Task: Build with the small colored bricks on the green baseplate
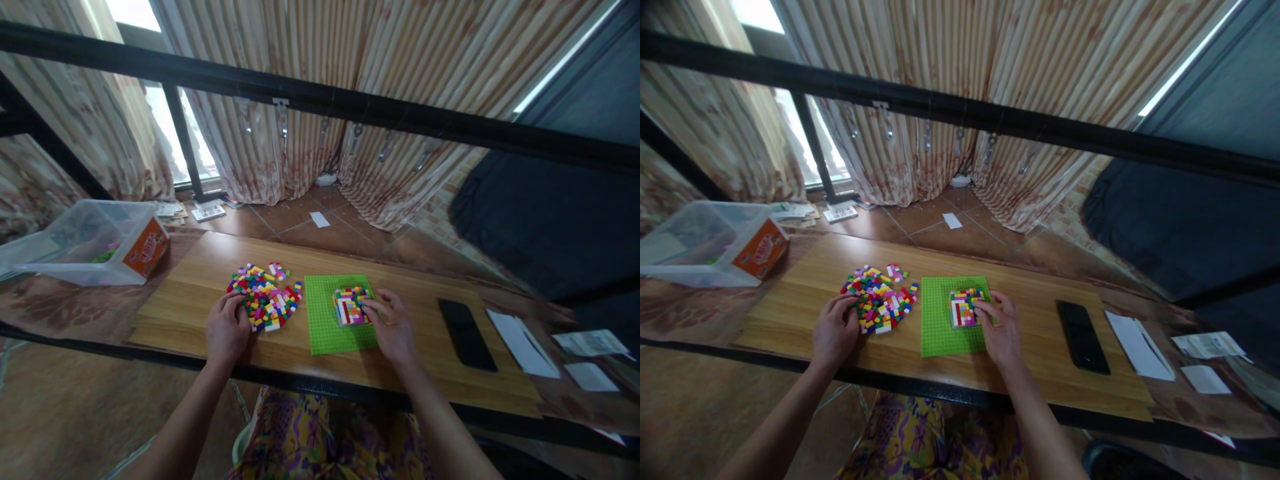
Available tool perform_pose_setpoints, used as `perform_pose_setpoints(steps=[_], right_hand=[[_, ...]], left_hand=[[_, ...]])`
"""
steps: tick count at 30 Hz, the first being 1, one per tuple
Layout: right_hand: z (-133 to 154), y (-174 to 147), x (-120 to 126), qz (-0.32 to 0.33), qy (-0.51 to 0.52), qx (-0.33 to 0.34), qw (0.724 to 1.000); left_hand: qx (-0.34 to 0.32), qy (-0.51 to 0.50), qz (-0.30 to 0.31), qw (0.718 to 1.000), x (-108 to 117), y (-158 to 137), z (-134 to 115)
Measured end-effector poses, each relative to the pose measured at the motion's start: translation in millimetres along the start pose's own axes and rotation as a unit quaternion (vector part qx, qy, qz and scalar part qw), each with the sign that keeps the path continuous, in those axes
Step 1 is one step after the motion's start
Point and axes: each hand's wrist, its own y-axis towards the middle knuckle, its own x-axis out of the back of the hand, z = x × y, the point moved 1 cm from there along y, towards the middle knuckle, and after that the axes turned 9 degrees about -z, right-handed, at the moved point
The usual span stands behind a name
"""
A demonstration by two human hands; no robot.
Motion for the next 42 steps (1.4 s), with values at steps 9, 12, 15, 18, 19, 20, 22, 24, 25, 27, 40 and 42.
perform_pose_setpoints(steps=[9,12,15,18,19,20,22,24,25,27,40,42], right_hand=[[-10,0,-8,0.006,0.016,-0.012,1.000],[-7,1,-10,-0.005,0.040,-0.043,0.998],[-6,1,-13,-0.014,0.069,-0.084,0.994],[-7,0,-17,-0.010,0.101,-0.121,0.987],[-8,-1,-19,-0.011,0.112,-0.135,0.984],[-9,-2,-20,-0.015,0.124,-0.151,0.981],[-11,-5,-23,-0.023,0.147,-0.185,0.972],[-11,-6,-26,-0.034,0.172,-0.219,0.960],[-10,-7,-27,-0.037,0.184,-0.234,0.954],[-8,-7,-28,-0.042,0.200,-0.255,0.945],[-6,-7,-32,-0.066,0.177,-0.268,0.945],[-6,-7,-32,-0.066,0.171,-0.262,0.948]], left_hand=[[0.006,0.005,0.000,1.000,0,-1,0],[0.008,0.005,0.001,1.000,1,0,-1],[0.006,0.002,0.001,1.000,1,0,-2],[0.007,0.000,0.000,1.000,1,0,-1],[0.007,0.000,0.000,1.000,1,0,-1],[0.008,0.001,0.000,1.000,1,0,-1],[0.007,0.002,0.002,1.000,1,0,-1],[0.005,0.000,0.003,1.000,1,0,-1],[0.004,-0.001,0.002,1.000,1,0,-1],[0.004,-0.001,0.002,1.000,1,0,-1],[0.000,0.009,0.002,1.000,-2,1,2],[-0.002,0.006,0.004,1.000,-2,1,3]])
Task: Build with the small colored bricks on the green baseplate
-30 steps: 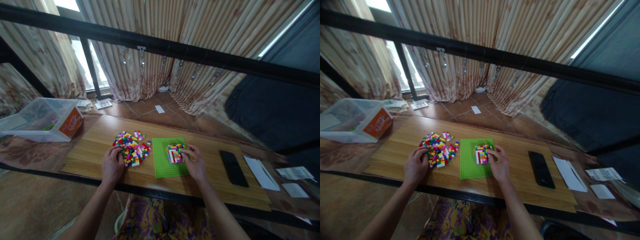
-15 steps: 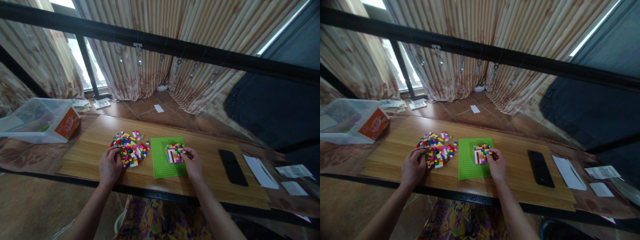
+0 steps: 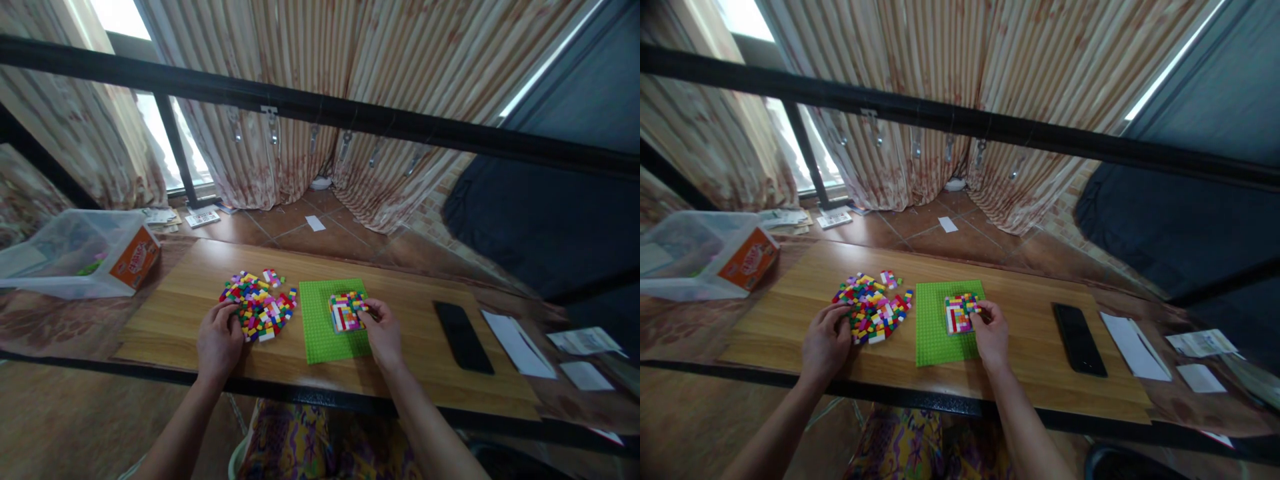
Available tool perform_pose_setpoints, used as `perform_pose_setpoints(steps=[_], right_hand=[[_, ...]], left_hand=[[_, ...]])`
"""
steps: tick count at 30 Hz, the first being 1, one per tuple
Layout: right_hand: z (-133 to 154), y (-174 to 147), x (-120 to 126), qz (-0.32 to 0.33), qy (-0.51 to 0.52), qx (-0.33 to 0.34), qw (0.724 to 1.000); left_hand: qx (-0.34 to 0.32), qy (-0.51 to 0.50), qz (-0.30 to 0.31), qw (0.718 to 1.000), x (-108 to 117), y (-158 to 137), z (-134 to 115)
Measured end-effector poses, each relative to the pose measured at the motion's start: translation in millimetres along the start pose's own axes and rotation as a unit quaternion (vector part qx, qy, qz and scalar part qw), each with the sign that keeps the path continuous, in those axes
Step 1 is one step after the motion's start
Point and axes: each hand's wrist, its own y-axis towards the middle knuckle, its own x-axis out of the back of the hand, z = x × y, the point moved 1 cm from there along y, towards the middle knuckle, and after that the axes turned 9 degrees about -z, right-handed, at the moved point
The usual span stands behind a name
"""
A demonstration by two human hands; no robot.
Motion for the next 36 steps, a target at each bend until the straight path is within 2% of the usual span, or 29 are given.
perform_pose_setpoints(steps=[13,21,24,28,36], right_hand=[[-3,4,2,0.020,0.005,0.009,1.000],[-8,4,15,0.017,0.067,-0.030,0.997],[-9,10,13,0.013,0.081,-0.067,0.994],[-7,21,5,0.030,0.067,-0.114,0.991],[-8,23,1,0.034,0.040,-0.129,0.990]], left_hand=[[0.003,-0.025,-0.009,1.000,1,-1,-2],[0.001,-0.026,-0.005,1.000,1,-1,-2],[-0.002,-0.026,-0.007,1.000,1,-1,-2],[-0.001,-0.024,-0.007,1.000,1,-2,-2],[0.012,-0.021,-0.006,1.000,0,-2,-2]])
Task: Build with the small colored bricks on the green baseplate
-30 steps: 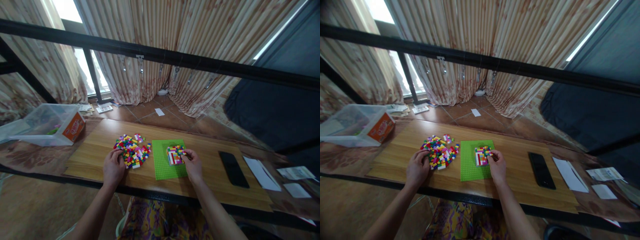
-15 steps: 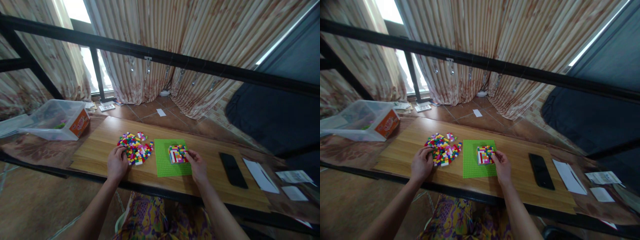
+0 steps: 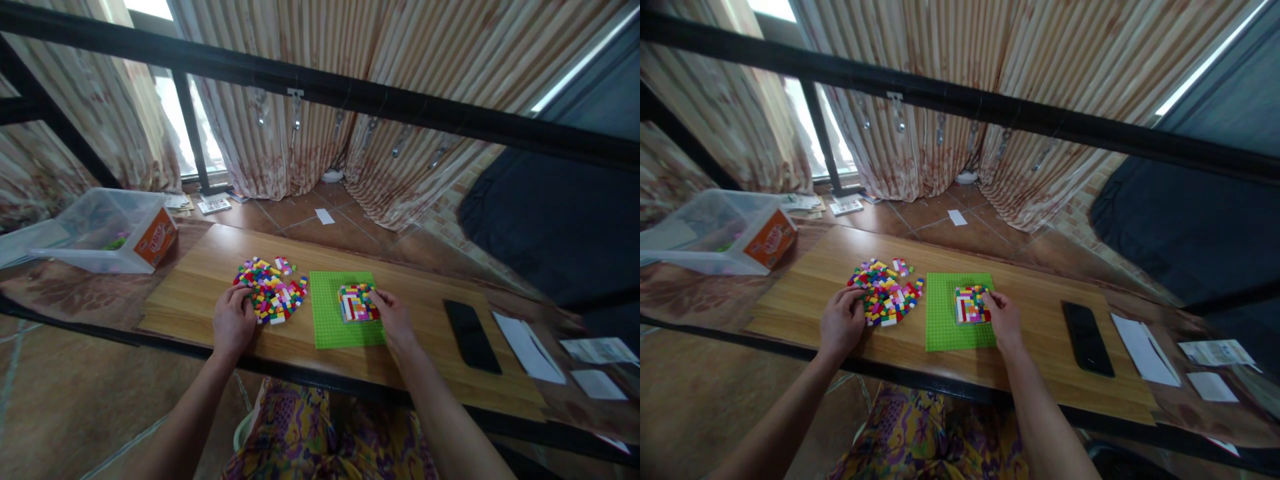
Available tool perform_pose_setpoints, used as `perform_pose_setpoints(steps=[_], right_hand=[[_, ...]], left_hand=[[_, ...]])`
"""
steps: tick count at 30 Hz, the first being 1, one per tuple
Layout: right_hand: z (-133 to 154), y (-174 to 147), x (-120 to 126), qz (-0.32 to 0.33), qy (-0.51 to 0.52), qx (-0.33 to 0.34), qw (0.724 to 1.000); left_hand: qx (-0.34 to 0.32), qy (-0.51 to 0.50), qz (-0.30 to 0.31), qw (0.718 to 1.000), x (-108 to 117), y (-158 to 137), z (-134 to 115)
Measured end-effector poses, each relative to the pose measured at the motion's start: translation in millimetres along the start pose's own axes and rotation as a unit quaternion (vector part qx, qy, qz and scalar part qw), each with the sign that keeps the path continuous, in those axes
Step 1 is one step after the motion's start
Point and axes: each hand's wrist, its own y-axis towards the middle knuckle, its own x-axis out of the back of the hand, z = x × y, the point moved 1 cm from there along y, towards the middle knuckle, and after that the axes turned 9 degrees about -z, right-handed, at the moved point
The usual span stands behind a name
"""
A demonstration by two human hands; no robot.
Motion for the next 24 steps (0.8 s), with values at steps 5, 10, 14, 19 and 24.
perform_pose_setpoints(steps=[5,10,14,19,24], right_hand=[[2,-1,-1,-0.003,-0.006,-0.007,1.000],[5,-3,2,0.009,-0.004,-0.004,1.000],[11,-10,9,-0.045,-0.018,0.035,0.998],[36,-46,2,-0.071,-0.113,0.212,0.968],[43,-92,-47,0.165,-0.196,0.348,0.902]], left_hand=[[0.010,0.001,0.007,1.000,1,1,-2],[0.003,-0.005,0.010,1.000,2,0,-3],[0.002,-0.012,0.002,1.000,1,-2,-3],[0.012,-0.012,0.001,1.000,-1,-3,-4],[0.018,-0.016,0.001,1.000,0,-4,-4]])
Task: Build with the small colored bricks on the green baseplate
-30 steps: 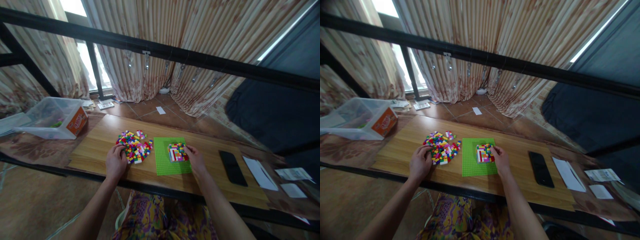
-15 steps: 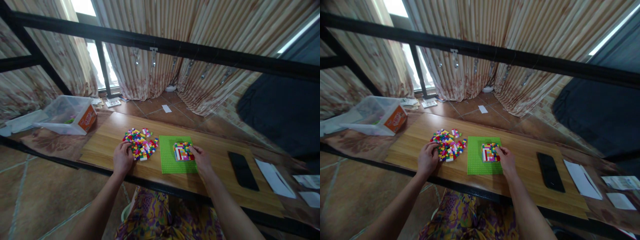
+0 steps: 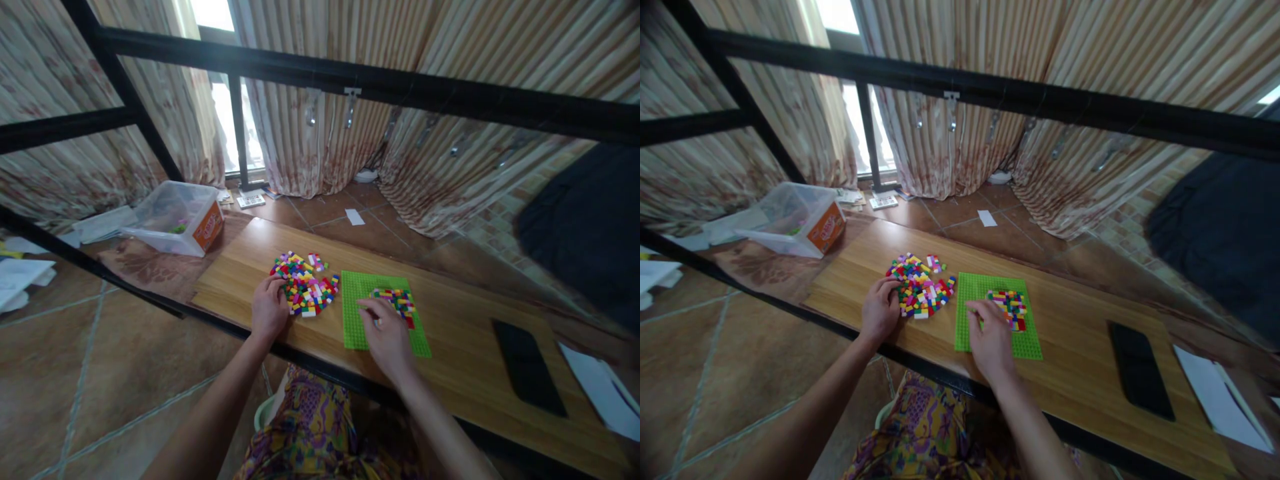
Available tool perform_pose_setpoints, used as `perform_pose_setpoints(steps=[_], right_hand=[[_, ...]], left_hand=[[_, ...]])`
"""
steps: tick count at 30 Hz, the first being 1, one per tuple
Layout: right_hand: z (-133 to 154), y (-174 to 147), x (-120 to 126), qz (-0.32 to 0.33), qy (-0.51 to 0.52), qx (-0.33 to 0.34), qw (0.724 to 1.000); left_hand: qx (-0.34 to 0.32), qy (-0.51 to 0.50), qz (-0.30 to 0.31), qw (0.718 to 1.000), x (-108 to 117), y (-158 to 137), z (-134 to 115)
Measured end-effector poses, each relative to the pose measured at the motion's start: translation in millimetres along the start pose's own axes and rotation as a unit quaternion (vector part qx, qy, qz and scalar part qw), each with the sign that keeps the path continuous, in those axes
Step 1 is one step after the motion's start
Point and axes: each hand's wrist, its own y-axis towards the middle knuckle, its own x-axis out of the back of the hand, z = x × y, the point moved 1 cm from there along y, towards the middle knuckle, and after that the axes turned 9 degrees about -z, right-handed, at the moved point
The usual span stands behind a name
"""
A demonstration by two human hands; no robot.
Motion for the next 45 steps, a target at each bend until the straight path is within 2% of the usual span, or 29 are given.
perform_pose_setpoints(steps=[2,6,11,20,25,34,38,42,45], right_hand=[[5,0,-23,0.046,-0.031,0.021,0.998],[2,4,-58,0.081,-0.092,0.037,0.992],[-3,10,-73,0.109,-0.129,0.053,0.984],[-5,6,-65,0.116,-0.151,0.059,0.980],[-1,1,-62,0.097,-0.123,0.062,0.986],[6,-7,-72,0.093,-0.083,0.057,0.991],[8,-4,-61,0.085,-0.074,0.045,0.993],[7,-1,-44,0.057,-0.077,0.005,0.995],[7,-5,-41,0.071,-0.080,-0.005,0.994]], left_hand=[[0.001,-0.005,-0.001,1.000,0,0,0],[0.001,-0.006,-0.002,1.000,0,-1,-1],[0.004,-0.009,-0.005,1.000,0,-1,-2],[0.005,-0.014,-0.004,1.000,-1,-1,-1],[0.009,-0.008,0.000,1.000,0,-1,-1],[0.004,-0.005,-0.001,1.000,2,-1,-3],[0.004,-0.010,0.004,1.000,2,0,-4],[0.004,-0.013,0.000,1.000,3,-1,-5],[0.004,-0.014,0.001,1.000,3,-1,-5]])
